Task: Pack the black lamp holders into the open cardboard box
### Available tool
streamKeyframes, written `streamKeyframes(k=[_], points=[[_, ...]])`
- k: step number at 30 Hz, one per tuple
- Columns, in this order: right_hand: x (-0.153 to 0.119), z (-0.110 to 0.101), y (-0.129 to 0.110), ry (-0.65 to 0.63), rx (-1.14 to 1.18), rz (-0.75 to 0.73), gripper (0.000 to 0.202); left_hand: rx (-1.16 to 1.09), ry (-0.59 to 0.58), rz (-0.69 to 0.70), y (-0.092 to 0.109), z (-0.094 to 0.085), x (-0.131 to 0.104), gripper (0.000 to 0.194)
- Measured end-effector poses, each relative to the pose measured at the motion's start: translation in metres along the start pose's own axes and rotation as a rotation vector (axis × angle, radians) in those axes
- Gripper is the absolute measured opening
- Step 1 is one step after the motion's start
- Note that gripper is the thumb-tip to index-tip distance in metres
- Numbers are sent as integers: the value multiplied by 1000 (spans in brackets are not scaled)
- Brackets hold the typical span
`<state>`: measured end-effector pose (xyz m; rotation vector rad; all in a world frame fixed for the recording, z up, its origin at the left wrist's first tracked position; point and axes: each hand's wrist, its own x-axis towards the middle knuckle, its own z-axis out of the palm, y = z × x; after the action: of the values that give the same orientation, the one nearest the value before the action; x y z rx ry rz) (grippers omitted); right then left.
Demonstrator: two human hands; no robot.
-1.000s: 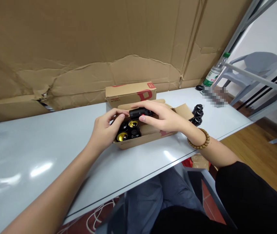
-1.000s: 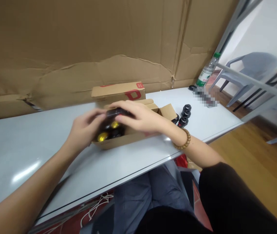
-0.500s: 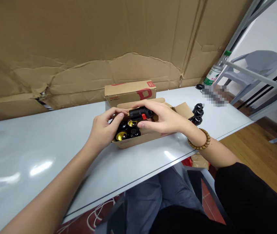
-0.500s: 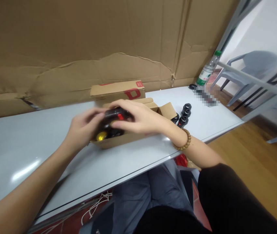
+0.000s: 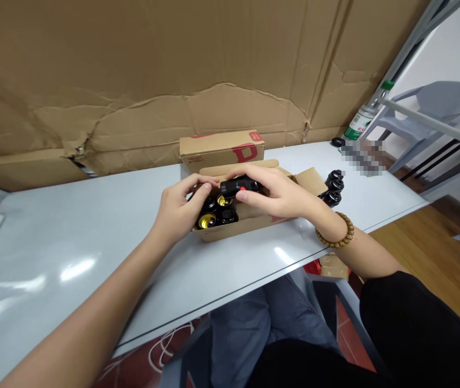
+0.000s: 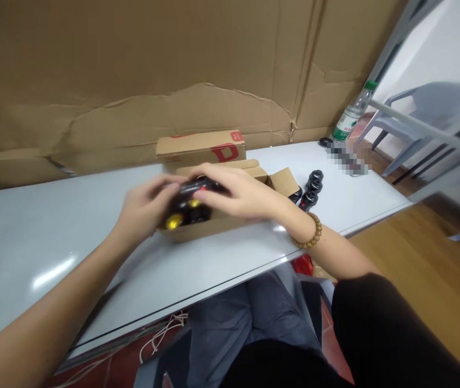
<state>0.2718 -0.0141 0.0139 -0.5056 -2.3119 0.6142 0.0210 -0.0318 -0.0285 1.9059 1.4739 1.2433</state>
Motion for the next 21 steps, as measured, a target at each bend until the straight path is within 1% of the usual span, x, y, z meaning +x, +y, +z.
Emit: streamKeyframes(k=[2,6,8,11,15,21], points=[[0,0,1,26,-13,-8,32,-7,-4,1,1,0,0,28],[0,-1,3,130,-53,-45,24,-43,-38,-5,3,-1,-1,26],[0,-1,3,153,-61,-41,22,-49,-52,1,3,-1,-1,26],[0,-1,3,112,-41,14,25,-37,-52,12,4,-2,-1,26],[0,-1,2,46,-28,87,34,-4,-39,10,4,-2,-1,27],[-1,-2,1,67,-75,60,29,-21,-34,6,5,-1,-1,27]])
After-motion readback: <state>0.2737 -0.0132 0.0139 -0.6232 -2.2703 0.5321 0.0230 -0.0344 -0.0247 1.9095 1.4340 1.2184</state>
